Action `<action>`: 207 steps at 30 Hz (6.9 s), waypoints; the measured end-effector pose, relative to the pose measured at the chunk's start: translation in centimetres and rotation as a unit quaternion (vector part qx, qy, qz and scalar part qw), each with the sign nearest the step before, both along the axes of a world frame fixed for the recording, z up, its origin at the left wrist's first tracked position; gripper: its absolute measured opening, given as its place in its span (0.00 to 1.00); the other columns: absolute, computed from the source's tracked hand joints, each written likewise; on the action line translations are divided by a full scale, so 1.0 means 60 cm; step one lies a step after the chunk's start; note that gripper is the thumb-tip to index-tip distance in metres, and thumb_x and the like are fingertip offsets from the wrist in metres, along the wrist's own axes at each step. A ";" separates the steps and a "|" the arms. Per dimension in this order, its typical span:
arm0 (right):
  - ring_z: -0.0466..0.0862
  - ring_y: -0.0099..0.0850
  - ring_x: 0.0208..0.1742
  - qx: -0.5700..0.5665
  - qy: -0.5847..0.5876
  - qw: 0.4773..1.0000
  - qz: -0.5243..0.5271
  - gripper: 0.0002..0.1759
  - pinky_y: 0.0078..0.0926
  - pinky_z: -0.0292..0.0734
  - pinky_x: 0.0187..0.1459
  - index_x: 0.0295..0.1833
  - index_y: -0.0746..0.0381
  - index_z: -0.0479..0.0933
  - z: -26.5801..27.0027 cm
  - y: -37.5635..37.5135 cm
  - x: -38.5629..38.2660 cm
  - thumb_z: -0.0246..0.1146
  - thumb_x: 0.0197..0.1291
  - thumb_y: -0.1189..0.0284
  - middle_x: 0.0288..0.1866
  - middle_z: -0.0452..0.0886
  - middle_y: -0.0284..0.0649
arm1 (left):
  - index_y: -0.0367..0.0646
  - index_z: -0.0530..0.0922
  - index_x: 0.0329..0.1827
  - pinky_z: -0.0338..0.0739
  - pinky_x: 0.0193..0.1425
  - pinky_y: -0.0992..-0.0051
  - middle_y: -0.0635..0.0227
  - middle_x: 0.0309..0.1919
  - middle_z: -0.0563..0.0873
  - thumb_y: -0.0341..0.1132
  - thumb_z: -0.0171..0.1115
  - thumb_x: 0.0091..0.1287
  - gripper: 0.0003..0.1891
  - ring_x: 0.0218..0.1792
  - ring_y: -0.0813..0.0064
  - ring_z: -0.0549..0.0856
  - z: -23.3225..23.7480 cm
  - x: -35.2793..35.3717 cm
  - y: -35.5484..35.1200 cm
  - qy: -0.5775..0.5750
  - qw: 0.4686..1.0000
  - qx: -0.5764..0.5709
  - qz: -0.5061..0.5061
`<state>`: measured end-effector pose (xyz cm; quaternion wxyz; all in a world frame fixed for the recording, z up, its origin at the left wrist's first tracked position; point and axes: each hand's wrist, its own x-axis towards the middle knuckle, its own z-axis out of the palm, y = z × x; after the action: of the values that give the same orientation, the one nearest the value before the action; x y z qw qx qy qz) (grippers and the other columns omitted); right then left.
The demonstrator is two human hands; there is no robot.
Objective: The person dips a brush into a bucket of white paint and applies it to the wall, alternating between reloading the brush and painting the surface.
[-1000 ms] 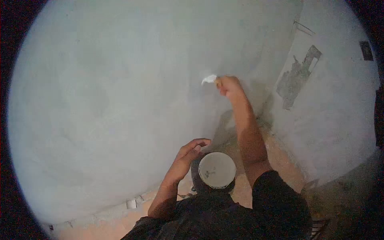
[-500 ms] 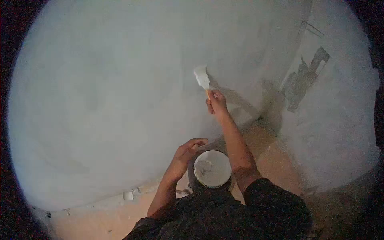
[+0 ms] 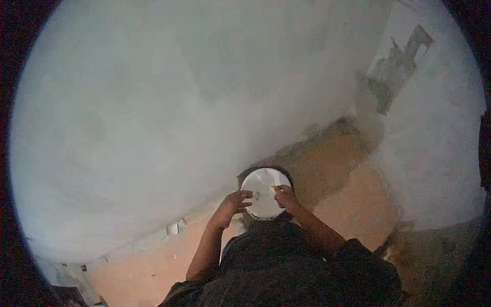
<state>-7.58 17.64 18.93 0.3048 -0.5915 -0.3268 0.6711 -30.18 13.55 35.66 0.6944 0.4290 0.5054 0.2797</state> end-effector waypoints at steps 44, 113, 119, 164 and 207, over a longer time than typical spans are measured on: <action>0.82 0.41 0.37 0.302 -0.497 0.572 0.578 0.11 0.38 0.77 0.36 0.41 0.65 0.73 -0.509 0.129 -0.093 0.56 0.51 0.75 0.35 0.79 0.48 | 0.40 0.74 0.57 0.69 0.59 0.64 0.61 0.54 0.79 0.43 0.50 0.69 0.20 0.58 0.66 0.77 -0.242 -0.020 0.002 0.065 0.988 -0.071 0.123; 0.82 0.43 0.33 0.310 -0.207 0.822 0.430 0.10 0.40 0.78 0.39 0.32 0.63 0.79 -0.317 0.101 -0.072 0.57 0.51 0.69 0.29 0.80 0.49 | 0.39 0.73 0.57 0.73 0.55 0.67 0.61 0.53 0.80 0.45 0.52 0.68 0.21 0.55 0.67 0.79 -0.169 -0.027 0.002 0.038 0.992 -0.041 0.113; 0.69 0.21 0.22 -0.081 0.286 0.954 0.038 0.18 0.19 0.67 0.24 0.45 0.61 0.73 -0.287 0.055 0.001 0.57 0.63 0.56 0.27 0.73 0.31 | 0.37 0.76 0.51 0.77 0.49 0.70 0.60 0.48 0.82 0.39 0.53 0.66 0.17 0.50 0.68 0.82 -0.170 -0.014 -0.006 0.034 0.969 0.020 0.245; 0.74 0.25 0.30 0.151 0.329 0.922 0.135 0.31 0.22 0.67 0.28 0.60 0.60 0.57 -0.061 0.066 0.001 0.53 0.49 0.87 0.38 0.75 0.40 | 0.42 0.72 0.59 0.74 0.52 0.68 0.65 0.51 0.80 0.43 0.49 0.73 0.18 0.52 0.71 0.79 -0.249 0.086 0.012 0.033 0.996 -0.017 0.085; 0.68 0.18 0.16 0.146 0.170 0.973 -0.064 0.18 0.18 0.61 0.16 0.41 0.61 0.72 0.046 0.256 -0.151 0.55 0.67 0.56 0.20 0.72 0.30 | 0.39 0.76 0.51 0.71 0.55 0.70 0.64 0.47 0.82 0.39 0.48 0.72 0.15 0.53 0.71 0.79 -0.039 -0.022 0.074 0.059 0.977 0.173 0.109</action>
<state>-16.63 32.97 21.67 0.4810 -0.4376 -0.3265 0.6859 -31.49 18.00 33.33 0.5438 0.5011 0.5330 0.4112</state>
